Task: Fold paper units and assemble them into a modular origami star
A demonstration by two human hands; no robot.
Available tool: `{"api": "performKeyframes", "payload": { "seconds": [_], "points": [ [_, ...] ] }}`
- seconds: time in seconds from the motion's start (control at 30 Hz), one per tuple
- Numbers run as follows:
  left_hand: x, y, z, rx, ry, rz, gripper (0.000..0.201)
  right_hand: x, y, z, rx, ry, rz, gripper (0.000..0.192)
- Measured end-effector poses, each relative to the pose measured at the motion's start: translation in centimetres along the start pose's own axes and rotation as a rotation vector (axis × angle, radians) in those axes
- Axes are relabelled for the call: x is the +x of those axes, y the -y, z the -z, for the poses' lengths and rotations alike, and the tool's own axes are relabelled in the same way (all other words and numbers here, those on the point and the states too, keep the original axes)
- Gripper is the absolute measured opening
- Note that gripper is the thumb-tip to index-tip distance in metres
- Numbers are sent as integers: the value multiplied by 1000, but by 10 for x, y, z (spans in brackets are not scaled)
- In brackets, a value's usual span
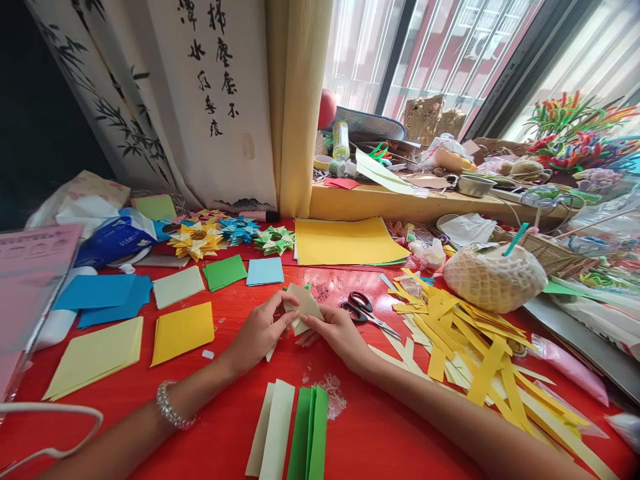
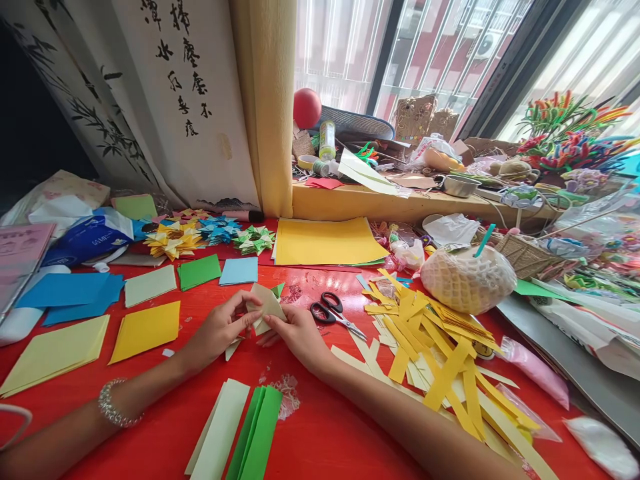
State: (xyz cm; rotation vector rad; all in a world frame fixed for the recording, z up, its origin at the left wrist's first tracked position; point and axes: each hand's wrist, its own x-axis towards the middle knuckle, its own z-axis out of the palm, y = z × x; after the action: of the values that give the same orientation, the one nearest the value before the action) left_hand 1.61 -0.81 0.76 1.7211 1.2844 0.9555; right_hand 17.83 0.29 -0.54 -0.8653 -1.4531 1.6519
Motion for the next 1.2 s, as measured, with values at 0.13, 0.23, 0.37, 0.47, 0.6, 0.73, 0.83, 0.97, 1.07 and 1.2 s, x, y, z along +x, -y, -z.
{"api": "performKeyframes", "payload": {
  "seconds": [0.13, 0.23, 0.37, 0.47, 0.6, 0.73, 0.83, 0.97, 1.07, 1.2],
  "points": [
    [3, 5, -1, -138, 36, -22, 22, 0, 1, 1, 28, -42, 29, 16],
    [6, 7, -2, -298, 45, -1, 36, 1, 1, 1, 40, -82, 59, 16],
    [9, 5, -1, -389, 92, 98, 43, 1, 1, 0, 25, -107, 95, 16],
    [9, 4, -1, -449, 174, 129, 39, 1, 1, 0, -1, -118, 97, 17],
    [8, 5, -2, -508, 234, 114, 37, 1, 3, 0, -18, -110, 87, 17],
    [8, 5, -3, -500, 235, 96, 38, 2, 3, 0, -12, -118, 64, 14],
    [9, 6, -3, -459, 205, 95, 35, 3, 2, 1, 10, -102, 44, 15],
    [10, 8, 0, -352, 74, 93, 30, 3, 0, 2, 34, -4, 1, 21],
    [10, 8, 2, -315, 42, 93, 30, 3, -1, 1, 36, 16, -5, 23],
    [10, 6, 2, -307, 96, 106, 31, 3, -1, 2, 47, -43, 17, 24]
  ]
}}
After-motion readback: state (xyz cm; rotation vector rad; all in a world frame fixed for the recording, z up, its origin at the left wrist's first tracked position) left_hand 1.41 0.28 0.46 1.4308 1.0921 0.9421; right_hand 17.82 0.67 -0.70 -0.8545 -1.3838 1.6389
